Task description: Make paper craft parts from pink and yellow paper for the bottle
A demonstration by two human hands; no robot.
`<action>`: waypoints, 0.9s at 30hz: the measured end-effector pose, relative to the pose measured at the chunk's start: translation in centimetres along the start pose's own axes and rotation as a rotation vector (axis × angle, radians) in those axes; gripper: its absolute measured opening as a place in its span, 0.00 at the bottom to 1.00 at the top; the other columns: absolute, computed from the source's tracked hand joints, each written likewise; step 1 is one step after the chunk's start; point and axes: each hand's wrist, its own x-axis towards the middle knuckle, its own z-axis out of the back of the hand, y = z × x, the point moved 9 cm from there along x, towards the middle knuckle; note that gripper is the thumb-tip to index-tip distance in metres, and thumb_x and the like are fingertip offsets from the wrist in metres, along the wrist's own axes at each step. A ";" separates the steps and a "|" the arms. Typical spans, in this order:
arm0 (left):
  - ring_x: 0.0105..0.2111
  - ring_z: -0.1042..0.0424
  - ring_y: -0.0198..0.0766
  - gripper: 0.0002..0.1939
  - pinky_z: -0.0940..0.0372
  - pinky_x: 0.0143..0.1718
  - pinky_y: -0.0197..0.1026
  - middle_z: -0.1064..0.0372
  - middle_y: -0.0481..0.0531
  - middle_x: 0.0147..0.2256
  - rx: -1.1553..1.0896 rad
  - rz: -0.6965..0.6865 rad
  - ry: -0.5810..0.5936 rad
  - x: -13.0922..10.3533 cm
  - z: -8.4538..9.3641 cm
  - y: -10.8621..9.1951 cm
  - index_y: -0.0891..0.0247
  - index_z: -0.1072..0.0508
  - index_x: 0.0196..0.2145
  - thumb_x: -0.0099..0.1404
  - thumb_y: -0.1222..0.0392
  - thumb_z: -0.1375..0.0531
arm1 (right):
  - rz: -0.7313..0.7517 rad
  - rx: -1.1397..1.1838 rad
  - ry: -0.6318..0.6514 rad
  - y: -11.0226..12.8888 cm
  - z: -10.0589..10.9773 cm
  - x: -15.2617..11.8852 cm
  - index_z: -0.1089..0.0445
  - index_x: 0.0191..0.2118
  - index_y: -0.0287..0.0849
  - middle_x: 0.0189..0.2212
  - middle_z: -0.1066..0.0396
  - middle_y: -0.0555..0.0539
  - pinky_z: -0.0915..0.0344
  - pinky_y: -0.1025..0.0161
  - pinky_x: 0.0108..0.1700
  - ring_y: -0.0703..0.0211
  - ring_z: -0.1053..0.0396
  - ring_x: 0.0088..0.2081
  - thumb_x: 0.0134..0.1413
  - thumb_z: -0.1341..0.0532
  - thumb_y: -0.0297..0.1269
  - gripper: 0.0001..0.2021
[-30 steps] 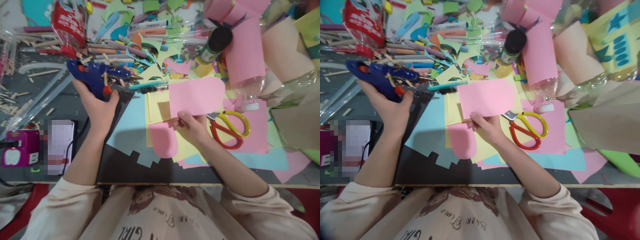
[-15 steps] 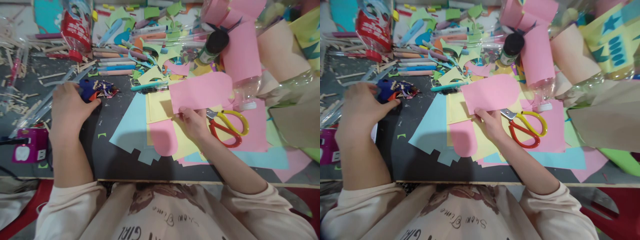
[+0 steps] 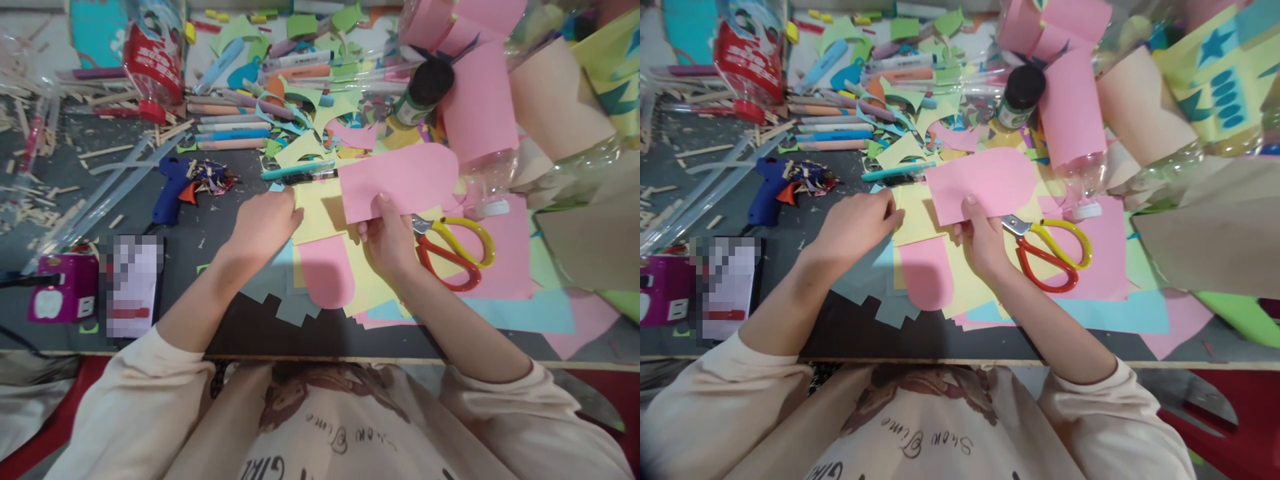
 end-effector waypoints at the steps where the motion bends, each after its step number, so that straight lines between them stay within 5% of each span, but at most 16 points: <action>1: 0.27 0.28 0.46 0.10 0.37 0.32 0.43 0.42 0.48 0.18 -0.046 -0.019 -0.019 0.2 0.1 0.2 0.60 0.37 0.22 0.58 0.64 0.40 | -0.009 0.006 0.006 0.0 0.0 0.0 0.38 0.23 0.46 0.13 0.41 0.58 0.44 0.68 0.15 0.69 0.43 0.13 0.48 0.32 0.56 0.21; 6: 0.19 0.38 0.32 0.13 0.41 0.25 0.37 0.43 0.43 0.18 -0.649 -0.163 -0.148 0.8 1.0 0.1 0.59 0.39 0.24 0.64 0.61 0.42 | -0.062 0.029 -0.016 -0.1 0.2 0.1 0.32 0.28 0.44 0.18 0.34 0.57 0.34 0.65 0.17 0.66 0.35 0.16 0.39 0.26 0.48 0.18; 11: 0.17 0.36 0.29 0.14 0.40 0.21 0.34 0.42 0.41 0.20 -1.136 -0.181 -0.195 1.2 -1.5 -0.3 0.58 0.39 0.27 0.65 0.51 0.39 | -0.091 0.049 -0.029 0.1 0.0 -0.3 0.32 0.25 0.43 0.18 0.33 0.57 0.30 0.63 0.18 0.64 0.33 0.16 0.34 0.25 0.43 0.17; 17: 0.17 0.34 0.30 0.20 0.37 0.20 0.34 0.38 0.40 0.20 -1.255 -0.146 -0.125 1.3 -3.5 -0.1 0.57 0.30 0.36 0.57 0.40 0.34 | -0.096 -0.046 0.064 0.3 -0.9 -1.0 0.35 0.24 0.44 0.12 0.40 0.58 0.36 0.65 0.18 0.67 0.38 0.14 0.46 0.30 0.48 0.17; 27: 0.18 0.31 0.29 0.20 0.35 0.21 0.34 0.36 0.39 0.22 -1.209 -0.151 -0.020 0.9 -3.4 -1.2 0.58 0.36 0.36 0.57 0.44 0.33 | -0.131 -0.056 0.027 -0.3 -0.8 -1.2 0.35 0.24 0.45 0.14 0.40 0.58 0.39 0.66 0.19 0.70 0.43 0.14 0.42 0.28 0.52 0.20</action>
